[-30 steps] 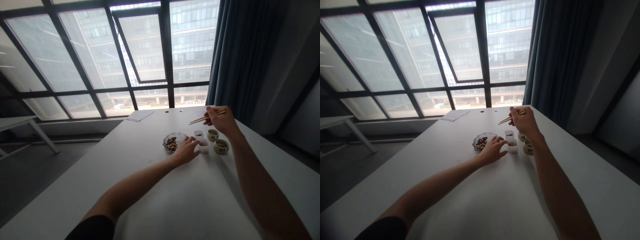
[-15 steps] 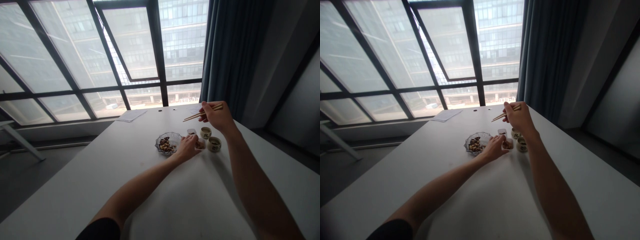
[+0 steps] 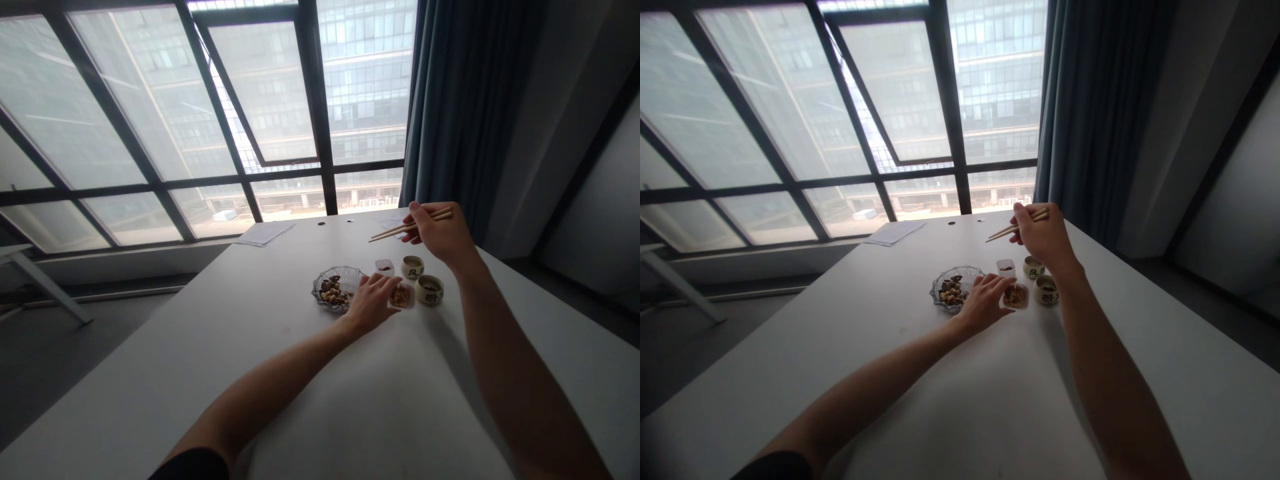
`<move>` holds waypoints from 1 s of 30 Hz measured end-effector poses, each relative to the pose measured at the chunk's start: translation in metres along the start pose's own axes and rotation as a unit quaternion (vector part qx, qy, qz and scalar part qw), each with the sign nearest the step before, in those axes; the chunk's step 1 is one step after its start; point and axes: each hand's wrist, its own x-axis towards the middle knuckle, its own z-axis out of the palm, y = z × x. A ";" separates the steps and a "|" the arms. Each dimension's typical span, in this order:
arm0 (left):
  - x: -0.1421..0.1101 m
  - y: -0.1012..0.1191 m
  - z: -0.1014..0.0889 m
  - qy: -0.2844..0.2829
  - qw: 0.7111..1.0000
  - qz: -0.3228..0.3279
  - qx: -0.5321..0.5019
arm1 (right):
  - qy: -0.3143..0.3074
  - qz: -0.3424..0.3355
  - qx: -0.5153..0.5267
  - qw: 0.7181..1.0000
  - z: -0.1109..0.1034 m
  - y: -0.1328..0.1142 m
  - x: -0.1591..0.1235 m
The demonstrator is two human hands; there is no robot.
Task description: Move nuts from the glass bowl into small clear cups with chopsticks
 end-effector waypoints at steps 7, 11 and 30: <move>0.011 0.005 0.007 -0.017 0.998 -0.048 0.027 | -0.004 -0.004 0.013 1.000 -0.001 0.002 0.000; 0.020 0.007 0.011 -0.064 0.992 -0.104 0.042 | -0.007 -0.004 0.007 1.000 -0.002 0.001 0.000; -0.052 0.055 -0.024 -0.105 0.991 0.062 0.051 | -0.073 0.017 0.005 0.997 0.006 0.006 -0.003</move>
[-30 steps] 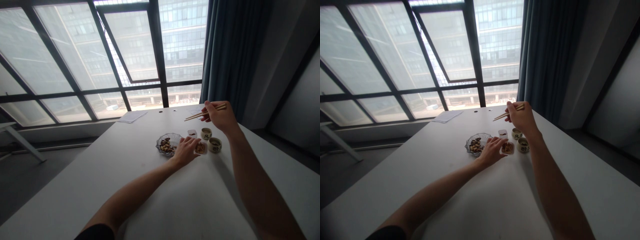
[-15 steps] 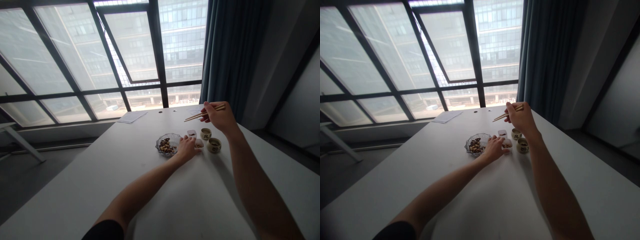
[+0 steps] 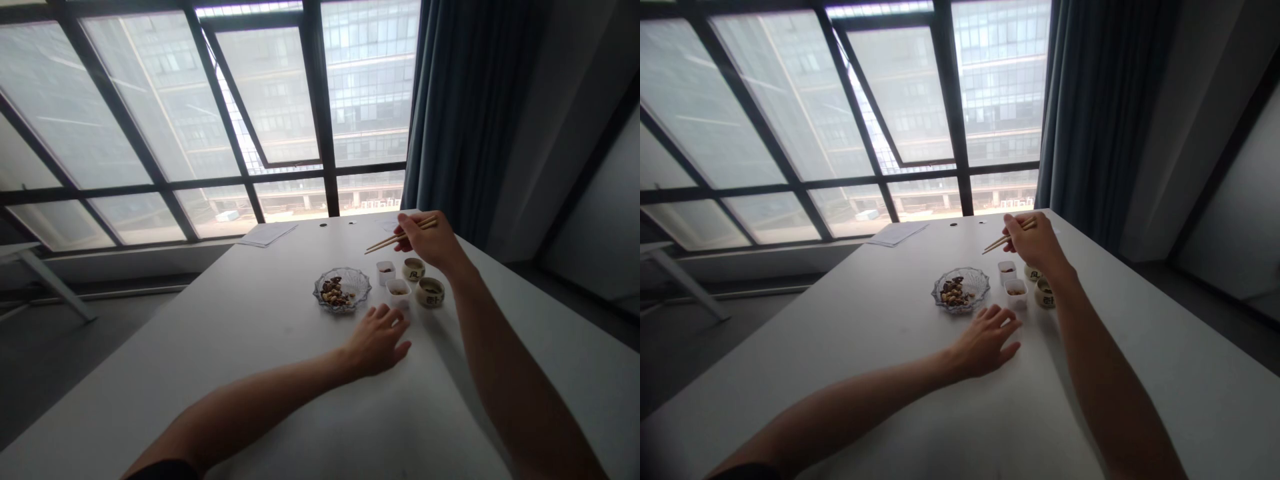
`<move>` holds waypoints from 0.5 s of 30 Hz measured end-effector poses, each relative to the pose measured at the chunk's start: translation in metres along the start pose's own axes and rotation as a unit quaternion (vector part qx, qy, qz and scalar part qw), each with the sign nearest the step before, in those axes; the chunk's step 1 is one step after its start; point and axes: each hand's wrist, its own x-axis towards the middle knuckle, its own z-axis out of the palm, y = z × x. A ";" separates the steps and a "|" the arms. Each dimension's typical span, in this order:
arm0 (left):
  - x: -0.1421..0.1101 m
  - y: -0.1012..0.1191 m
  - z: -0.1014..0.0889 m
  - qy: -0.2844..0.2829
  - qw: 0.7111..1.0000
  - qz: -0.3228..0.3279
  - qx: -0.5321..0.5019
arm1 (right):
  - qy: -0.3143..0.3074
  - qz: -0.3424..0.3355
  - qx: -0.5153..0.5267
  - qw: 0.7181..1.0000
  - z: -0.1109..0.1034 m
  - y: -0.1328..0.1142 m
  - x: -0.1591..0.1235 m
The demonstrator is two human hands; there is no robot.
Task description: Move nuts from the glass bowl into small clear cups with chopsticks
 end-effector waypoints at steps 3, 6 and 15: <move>-0.041 -0.005 -0.008 -0.039 0.998 0.028 -0.043 | -0.109 0.033 -0.010 0.993 0.013 0.004 -0.005; -0.083 -0.026 -0.018 -0.061 0.995 0.021 -0.077 | -0.209 0.061 -0.024 0.976 0.037 0.008 -0.010; -0.162 -0.066 -0.032 0.040 0.962 -0.111 -0.248 | -0.257 0.118 -0.048 0.958 0.105 0.016 -0.024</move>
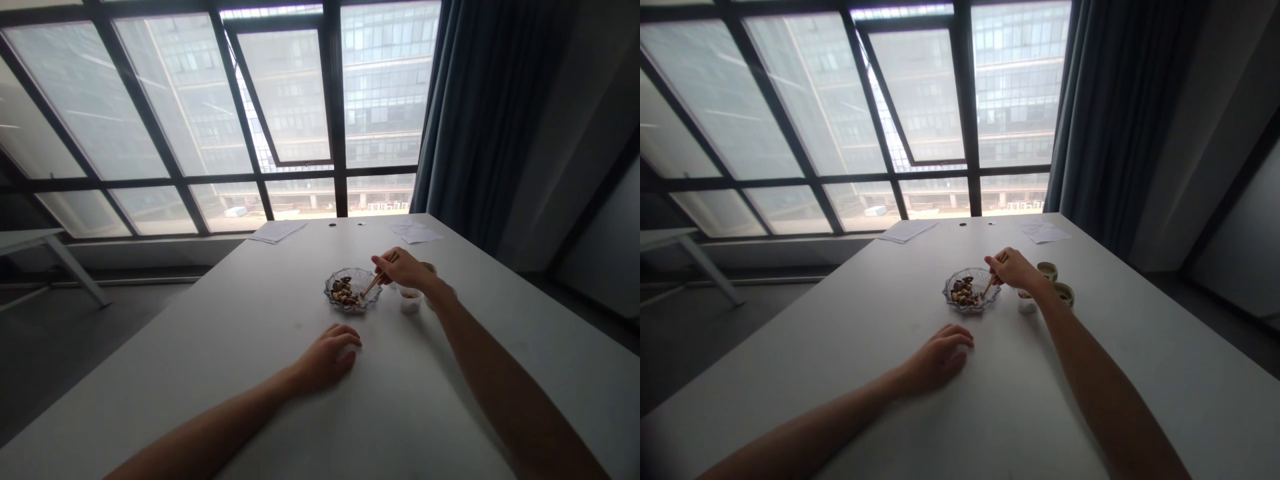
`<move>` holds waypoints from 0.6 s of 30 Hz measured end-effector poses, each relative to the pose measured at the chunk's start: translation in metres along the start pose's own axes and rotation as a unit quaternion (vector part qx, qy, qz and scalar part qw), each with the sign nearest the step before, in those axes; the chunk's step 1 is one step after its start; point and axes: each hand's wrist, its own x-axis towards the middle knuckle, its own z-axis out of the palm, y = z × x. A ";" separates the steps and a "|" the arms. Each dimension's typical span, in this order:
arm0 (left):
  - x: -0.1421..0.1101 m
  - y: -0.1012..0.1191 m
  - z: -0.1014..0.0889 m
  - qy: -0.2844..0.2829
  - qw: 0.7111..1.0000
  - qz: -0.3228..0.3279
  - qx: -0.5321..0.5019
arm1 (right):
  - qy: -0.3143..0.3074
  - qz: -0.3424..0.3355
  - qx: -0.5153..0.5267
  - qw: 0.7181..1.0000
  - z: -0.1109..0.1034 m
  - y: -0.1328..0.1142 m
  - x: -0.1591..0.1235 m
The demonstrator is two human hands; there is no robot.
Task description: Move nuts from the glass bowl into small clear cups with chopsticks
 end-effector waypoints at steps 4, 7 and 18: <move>-0.009 -0.004 -0.003 0.009 1.000 -0.016 -0.026 | 0.037 -0.007 -0.008 0.999 0.004 -0.016 -0.010; -0.012 -0.004 -0.001 -0.012 1.000 -0.014 -0.021 | 0.085 -0.027 -0.009 0.996 -0.012 -0.030 -0.026; -0.010 0.006 0.009 -0.022 1.000 -0.011 -0.019 | 0.158 0.012 -0.034 0.987 -0.070 -0.021 -0.059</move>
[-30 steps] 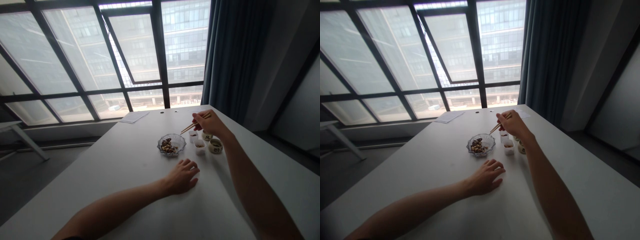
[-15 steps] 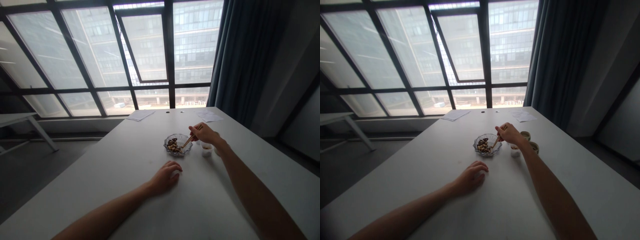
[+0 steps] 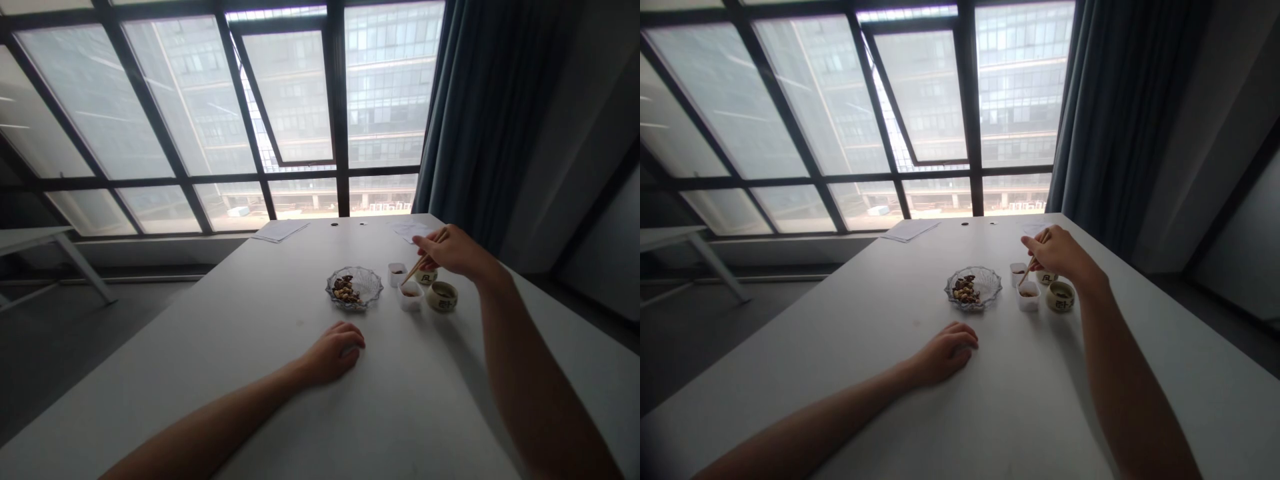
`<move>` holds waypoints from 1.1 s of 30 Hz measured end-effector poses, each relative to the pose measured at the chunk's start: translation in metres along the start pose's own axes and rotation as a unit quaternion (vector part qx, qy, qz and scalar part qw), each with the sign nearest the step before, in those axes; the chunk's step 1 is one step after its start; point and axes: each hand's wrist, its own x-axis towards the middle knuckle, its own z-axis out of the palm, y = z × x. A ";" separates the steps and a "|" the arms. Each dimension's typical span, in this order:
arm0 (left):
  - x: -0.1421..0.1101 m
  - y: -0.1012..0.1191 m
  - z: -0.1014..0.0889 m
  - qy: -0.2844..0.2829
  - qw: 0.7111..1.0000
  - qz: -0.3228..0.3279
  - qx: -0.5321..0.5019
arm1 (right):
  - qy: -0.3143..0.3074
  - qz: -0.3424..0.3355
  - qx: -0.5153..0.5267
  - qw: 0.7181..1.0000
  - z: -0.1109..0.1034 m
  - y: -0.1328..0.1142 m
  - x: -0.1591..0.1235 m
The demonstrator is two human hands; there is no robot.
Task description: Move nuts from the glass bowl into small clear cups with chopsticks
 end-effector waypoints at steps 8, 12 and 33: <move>-0.002 0.005 -0.005 -0.009 1.000 0.005 0.000 | -0.077 -0.070 0.061 0.993 0.051 -0.010 0.003; -0.004 0.003 -0.005 -0.007 1.000 0.008 0.001 | -0.130 -0.060 0.074 0.987 0.090 -0.002 0.005; -0.012 0.007 -0.013 -0.008 1.000 0.016 0.014 | -0.132 -0.054 0.096 0.985 0.128 0.016 0.010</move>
